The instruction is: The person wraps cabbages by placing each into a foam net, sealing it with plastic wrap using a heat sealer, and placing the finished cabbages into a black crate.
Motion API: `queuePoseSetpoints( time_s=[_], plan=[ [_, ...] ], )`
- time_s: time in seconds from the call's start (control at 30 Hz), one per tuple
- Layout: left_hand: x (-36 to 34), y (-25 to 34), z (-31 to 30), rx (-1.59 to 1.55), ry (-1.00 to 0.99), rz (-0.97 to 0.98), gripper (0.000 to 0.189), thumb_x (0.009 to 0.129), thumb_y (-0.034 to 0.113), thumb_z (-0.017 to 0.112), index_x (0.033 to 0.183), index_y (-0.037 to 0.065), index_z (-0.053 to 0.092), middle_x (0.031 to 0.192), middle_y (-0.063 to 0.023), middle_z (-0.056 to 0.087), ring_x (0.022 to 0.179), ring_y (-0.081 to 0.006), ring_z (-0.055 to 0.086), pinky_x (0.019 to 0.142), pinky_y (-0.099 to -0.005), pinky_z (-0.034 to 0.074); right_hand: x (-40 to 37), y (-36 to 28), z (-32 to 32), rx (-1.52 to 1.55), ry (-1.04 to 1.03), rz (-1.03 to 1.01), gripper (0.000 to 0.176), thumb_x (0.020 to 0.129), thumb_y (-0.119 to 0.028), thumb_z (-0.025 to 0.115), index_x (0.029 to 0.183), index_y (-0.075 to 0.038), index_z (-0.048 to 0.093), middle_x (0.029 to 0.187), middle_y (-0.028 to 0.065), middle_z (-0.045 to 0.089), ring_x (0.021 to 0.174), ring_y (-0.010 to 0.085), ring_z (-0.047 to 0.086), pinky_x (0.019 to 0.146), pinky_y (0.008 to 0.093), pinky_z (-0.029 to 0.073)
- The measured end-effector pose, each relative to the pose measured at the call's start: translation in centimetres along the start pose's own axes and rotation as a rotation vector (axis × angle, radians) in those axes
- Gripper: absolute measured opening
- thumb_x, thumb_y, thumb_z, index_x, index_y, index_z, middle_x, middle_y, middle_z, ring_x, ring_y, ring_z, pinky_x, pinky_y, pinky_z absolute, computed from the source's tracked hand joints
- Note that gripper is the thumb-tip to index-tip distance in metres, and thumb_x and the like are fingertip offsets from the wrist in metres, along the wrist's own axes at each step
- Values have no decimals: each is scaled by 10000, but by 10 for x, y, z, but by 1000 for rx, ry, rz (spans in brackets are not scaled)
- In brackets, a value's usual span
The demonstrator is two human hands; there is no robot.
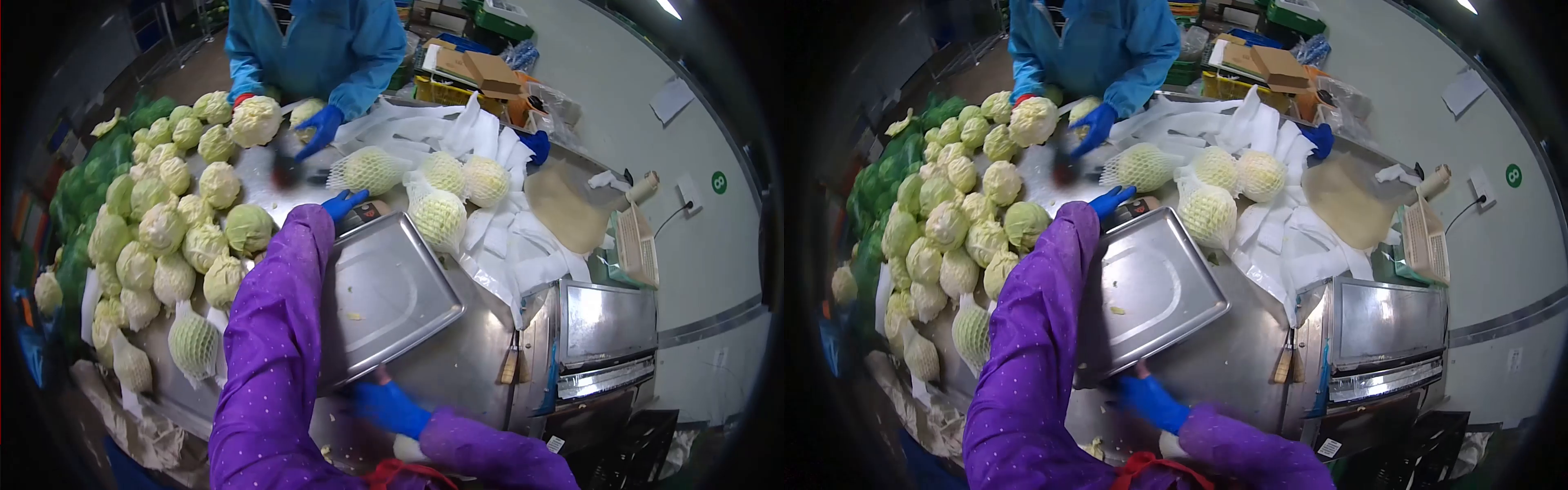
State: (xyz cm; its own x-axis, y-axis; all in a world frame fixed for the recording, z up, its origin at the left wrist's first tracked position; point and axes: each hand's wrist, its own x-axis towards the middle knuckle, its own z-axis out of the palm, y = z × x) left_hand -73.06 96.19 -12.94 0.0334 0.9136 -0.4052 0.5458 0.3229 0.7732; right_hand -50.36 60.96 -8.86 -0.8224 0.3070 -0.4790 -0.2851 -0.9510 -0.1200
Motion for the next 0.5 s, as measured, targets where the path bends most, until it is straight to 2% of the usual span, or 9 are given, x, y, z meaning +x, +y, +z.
queuePoseSetpoints(
  time_s=[0.07,0.1,0.2,0.27,0.33,0.37,0.43,0.47,0.5],
  plan=[
    [9,17,1,105,-35,32,1080,702,776,472,1441,32,212,1425,-217,334,1312,-320,352,1077,-370,267,33,9,13,64,31,-17,811,861,-693,318,1390,-79,336,1432,37,362,1319,201,325,1037,409,314],
    [31,7,7,53,-63,85,1021,718,763,475,1411,32,305,1386,-201,403,1281,-314,398,1062,-365,286,61,22,7,98,-53,-52,760,878,-665,323,1381,-96,350,1426,26,368,1309,193,337,1035,413,317],
    [-11,58,-4,220,-149,105,1017,753,743,451,1397,-28,293,1386,-228,390,1287,-322,386,1047,-350,311,127,48,-11,96,-245,-123,626,919,-574,354,1358,-129,388,1395,3,400,1268,177,379,1029,411,326],
    [-3,56,-7,458,-10,111,892,772,708,458,1330,13,433,1307,-243,473,1210,-352,466,1002,-381,364,137,43,-9,-44,-282,-103,561,931,-507,396,1346,-130,408,1357,2,439,1230,178,417,1025,390,336],
    [2,40,-17,724,126,320,654,857,513,518,1298,31,479,1222,-240,539,1146,-343,522,970,-386,398,130,24,-8,-342,-297,-101,514,944,-411,428,1342,-87,413,1335,32,466,1208,169,434,1024,368,345],
    [-53,80,-27,686,240,290,578,878,426,552,1301,39,478,1197,-226,561,1127,-328,541,960,-376,409,121,6,-7,-499,-302,-101,492,950,-363,444,1340,-66,415,1324,47,480,1198,164,442,1024,357,350],
    [-87,90,-32,257,180,395,535,875,351,587,1304,49,479,1179,-204,578,1119,-300,549,951,-361,416,83,-45,-4,-912,-427,6,457,939,-327,503,1283,-27,487,1235,73,556,1132,154,501,987,335,387],
    [-97,88,-30,39,146,438,519,873,313,605,1306,55,480,1170,-193,586,1115,-285,554,947,-353,420,61,-69,-7,-1028,-504,117,448,934,-340,511,1237,-10,524,1174,87,587,1092,164,533,967,334,405],
    [-104,86,-24,25,153,493,570,834,373,633,1282,45,502,1163,-196,593,1094,-306,566,926,-343,433,22,-98,0,-982,-437,154,441,935,-353,504,1171,16,558,1093,105,616,1023,182,571,932,332,431]
  ],
)
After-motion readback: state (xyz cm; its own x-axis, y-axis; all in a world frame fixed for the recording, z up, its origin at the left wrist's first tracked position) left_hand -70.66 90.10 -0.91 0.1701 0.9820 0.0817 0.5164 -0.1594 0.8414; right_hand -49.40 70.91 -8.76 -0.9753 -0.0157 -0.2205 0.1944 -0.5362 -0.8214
